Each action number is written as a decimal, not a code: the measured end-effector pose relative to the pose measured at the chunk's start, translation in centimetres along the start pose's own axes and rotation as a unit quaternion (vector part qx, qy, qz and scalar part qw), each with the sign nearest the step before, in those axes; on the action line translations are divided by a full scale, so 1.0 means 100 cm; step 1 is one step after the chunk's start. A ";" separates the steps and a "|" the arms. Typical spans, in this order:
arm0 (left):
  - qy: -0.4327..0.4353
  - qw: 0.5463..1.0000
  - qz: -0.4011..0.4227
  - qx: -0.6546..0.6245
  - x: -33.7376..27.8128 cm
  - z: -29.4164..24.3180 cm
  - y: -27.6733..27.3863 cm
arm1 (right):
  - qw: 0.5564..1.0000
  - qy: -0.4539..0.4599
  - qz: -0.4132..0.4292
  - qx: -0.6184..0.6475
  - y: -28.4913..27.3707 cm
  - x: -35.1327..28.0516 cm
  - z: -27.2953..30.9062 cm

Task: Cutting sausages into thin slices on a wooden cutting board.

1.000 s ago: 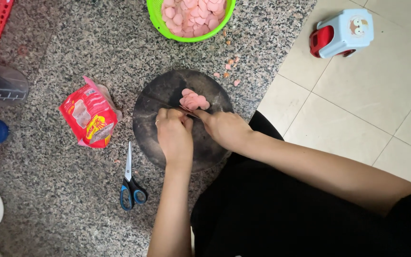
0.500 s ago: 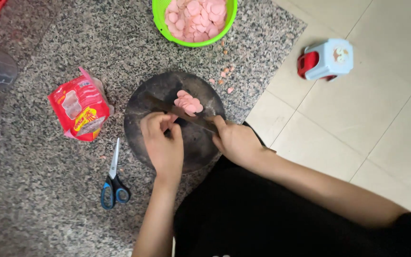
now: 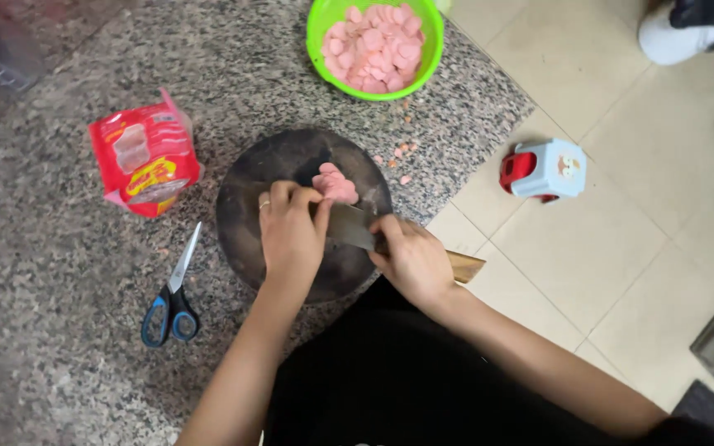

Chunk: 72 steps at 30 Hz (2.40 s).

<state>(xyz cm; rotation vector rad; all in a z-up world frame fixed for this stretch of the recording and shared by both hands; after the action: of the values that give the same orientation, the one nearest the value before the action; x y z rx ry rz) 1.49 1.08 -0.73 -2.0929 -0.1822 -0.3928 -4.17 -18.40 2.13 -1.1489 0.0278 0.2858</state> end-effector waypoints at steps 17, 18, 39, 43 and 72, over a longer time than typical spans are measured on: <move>0.052 0.996 0.060 -0.032 0.035 0.024 0.022 | 0.979 0.179 0.004 0.100 -0.014 0.065 -0.014; 0.051 0.994 0.100 -0.007 0.037 0.025 0.029 | 0.981 0.179 0.009 0.079 -0.012 0.071 -0.013; 0.123 0.935 0.331 -0.024 0.057 0.045 0.188 | 0.984 0.176 0.029 0.024 0.009 0.080 -0.026; 0.101 0.920 0.379 -0.015 0.060 0.050 0.202 | 0.984 0.174 0.027 0.028 0.011 0.079 -0.030; 0.087 0.976 0.083 -0.184 0.235 -0.026 0.052 | 0.991 0.073 -0.085 0.077 0.023 0.077 -0.039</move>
<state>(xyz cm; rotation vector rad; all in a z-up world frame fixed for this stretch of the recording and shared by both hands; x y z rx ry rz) 24.43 -4.46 4.51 -2.3986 0.1826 -0.5385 3.18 -19.49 -2.83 -1.0100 0.0790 0.0455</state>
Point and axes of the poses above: each hand's wrist, its own x-axis towards the middle knuckle, its own y-axis out of the palm, z = x × y, the point moved 3 cm from there along x, towards the middle knuckle, and after that the axes turned 1 degree about y, right-handed, at the moved point
